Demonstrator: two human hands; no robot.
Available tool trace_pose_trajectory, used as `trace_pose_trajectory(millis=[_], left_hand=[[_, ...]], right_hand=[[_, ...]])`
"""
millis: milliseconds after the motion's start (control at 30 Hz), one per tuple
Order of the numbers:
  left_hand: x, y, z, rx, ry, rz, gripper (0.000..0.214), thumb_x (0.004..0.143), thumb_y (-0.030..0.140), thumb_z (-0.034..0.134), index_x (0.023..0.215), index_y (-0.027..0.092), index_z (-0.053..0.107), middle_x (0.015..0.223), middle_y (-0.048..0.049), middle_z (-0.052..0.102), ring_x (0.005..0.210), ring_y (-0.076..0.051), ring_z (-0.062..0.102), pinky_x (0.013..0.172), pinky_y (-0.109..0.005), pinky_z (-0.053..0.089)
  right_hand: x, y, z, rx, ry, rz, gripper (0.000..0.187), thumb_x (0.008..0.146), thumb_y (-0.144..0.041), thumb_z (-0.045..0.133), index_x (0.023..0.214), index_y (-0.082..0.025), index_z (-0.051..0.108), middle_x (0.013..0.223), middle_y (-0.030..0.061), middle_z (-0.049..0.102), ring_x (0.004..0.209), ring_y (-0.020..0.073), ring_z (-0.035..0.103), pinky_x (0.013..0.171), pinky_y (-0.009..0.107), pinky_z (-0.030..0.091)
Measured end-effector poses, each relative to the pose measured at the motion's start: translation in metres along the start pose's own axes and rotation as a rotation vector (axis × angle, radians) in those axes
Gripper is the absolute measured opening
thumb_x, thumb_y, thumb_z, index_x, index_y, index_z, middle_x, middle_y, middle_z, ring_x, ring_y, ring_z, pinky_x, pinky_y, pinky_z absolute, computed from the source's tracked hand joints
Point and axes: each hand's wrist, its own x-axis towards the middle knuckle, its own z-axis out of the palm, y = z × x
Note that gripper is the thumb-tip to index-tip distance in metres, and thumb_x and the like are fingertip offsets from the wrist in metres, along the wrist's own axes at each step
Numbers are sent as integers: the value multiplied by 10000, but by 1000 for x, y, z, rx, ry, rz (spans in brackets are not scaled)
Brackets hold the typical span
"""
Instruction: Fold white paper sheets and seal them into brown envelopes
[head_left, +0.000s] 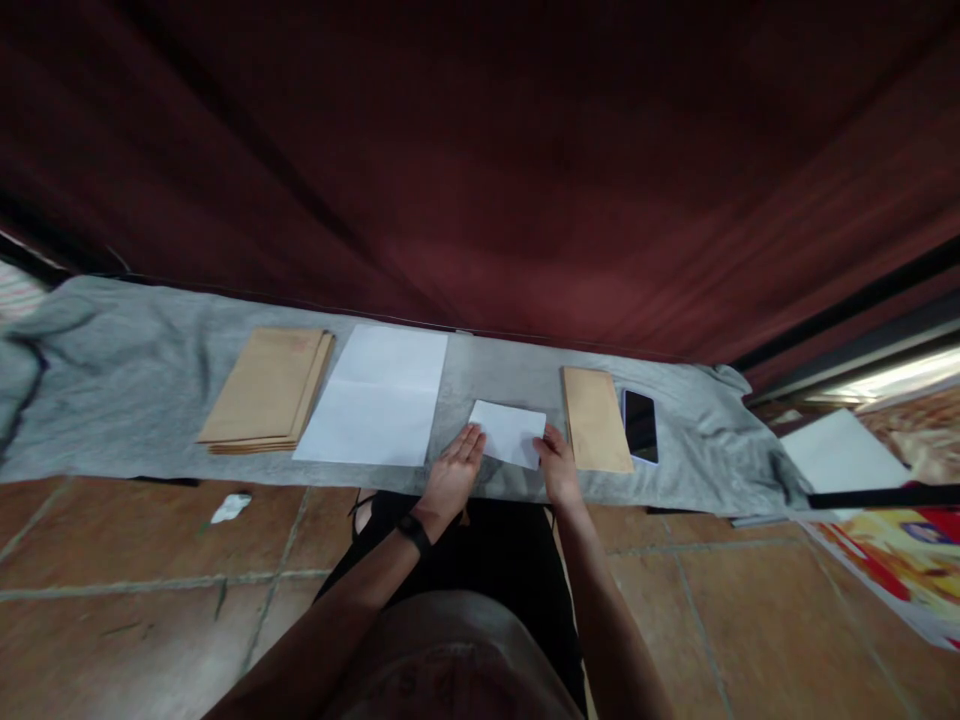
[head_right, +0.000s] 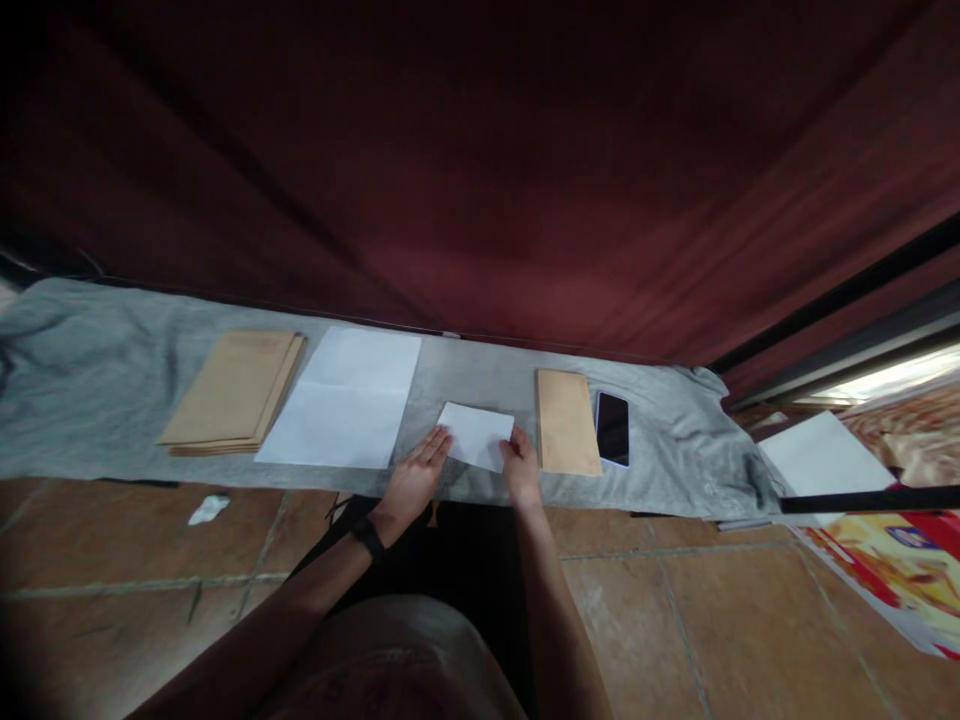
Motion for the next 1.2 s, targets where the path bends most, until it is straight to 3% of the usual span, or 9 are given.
trace_pose_trajectory(millis=[200, 367, 533, 633, 867, 1067, 1200], left_hand=[[-7, 14, 3, 4, -18, -16, 528, 896, 65, 432, 1420, 66, 500, 1491, -187, 487, 1444, -250, 384, 1174, -412, 380], [-7, 23, 4, 3, -8, -11, 453, 959, 136, 395, 1375, 19, 531, 1484, -219, 483, 1449, -265, 371, 1173, -427, 373], [-8, 25, -3, -2, -4, -26, 494, 958, 129, 344, 1421, 50, 495, 1463, -206, 511, 1419, -273, 423, 1207, -510, 294], [-4, 24, -7, -54, 20, -26, 497, 980, 168, 332, 1447, 64, 466, 1469, -187, 514, 1419, -258, 426, 1221, -499, 272], [19, 25, -1, -137, -38, 13, 528, 1025, 278, 289, 1524, 111, 342, 1589, -125, 364, 1496, -206, 274, 1237, -432, 224], [29, 21, 9, -85, -23, -49, 610, 1028, 431, 302, 1518, 69, 336, 1587, -167, 352, 1506, -242, 244, 1233, -439, 209], [26, 12, 12, -55, 22, -89, 610, 1014, 375, 332, 1529, 49, 303, 1592, -182, 332, 1512, -259, 218, 1234, -455, 207]], right_hand=[[6, 0, -3, -582, 29, -265, 442, 883, -232, 457, 1311, -199, 563, 1130, 92, 712, 1014, 214, 672, 934, 366, 521], [-2, -2, 4, -777, 98, -423, 423, 945, -222, 421, 1333, -159, 578, 1333, 165, 606, 1247, 268, 556, 1074, 476, 428], [-26, 8, 22, -850, -141, -601, 455, 1019, -288, 348, 1424, -165, 516, 1482, 127, 515, 1394, 225, 444, 1170, 454, 345], [-40, 16, 28, -953, -238, -623, 476, 1020, -271, 346, 1471, -185, 469, 1534, 100, 459, 1447, 220, 379, 1213, 468, 267], [-55, 24, 27, -1114, -277, -674, 555, 958, -144, 361, 1512, -147, 408, 1559, 114, 412, 1490, 247, 295, 1241, 495, 166], [-57, 23, 21, -1081, -163, -655, 544, 1006, -199, 311, 1547, -146, 327, 1586, 133, 355, 1494, 240, 287, 1219, 508, 220], [-57, 27, 11, -1053, -94, -618, 530, 1030, -288, 355, 1529, -108, 360, 1576, 175, 355, 1482, 275, 312, 1210, 525, 236]])
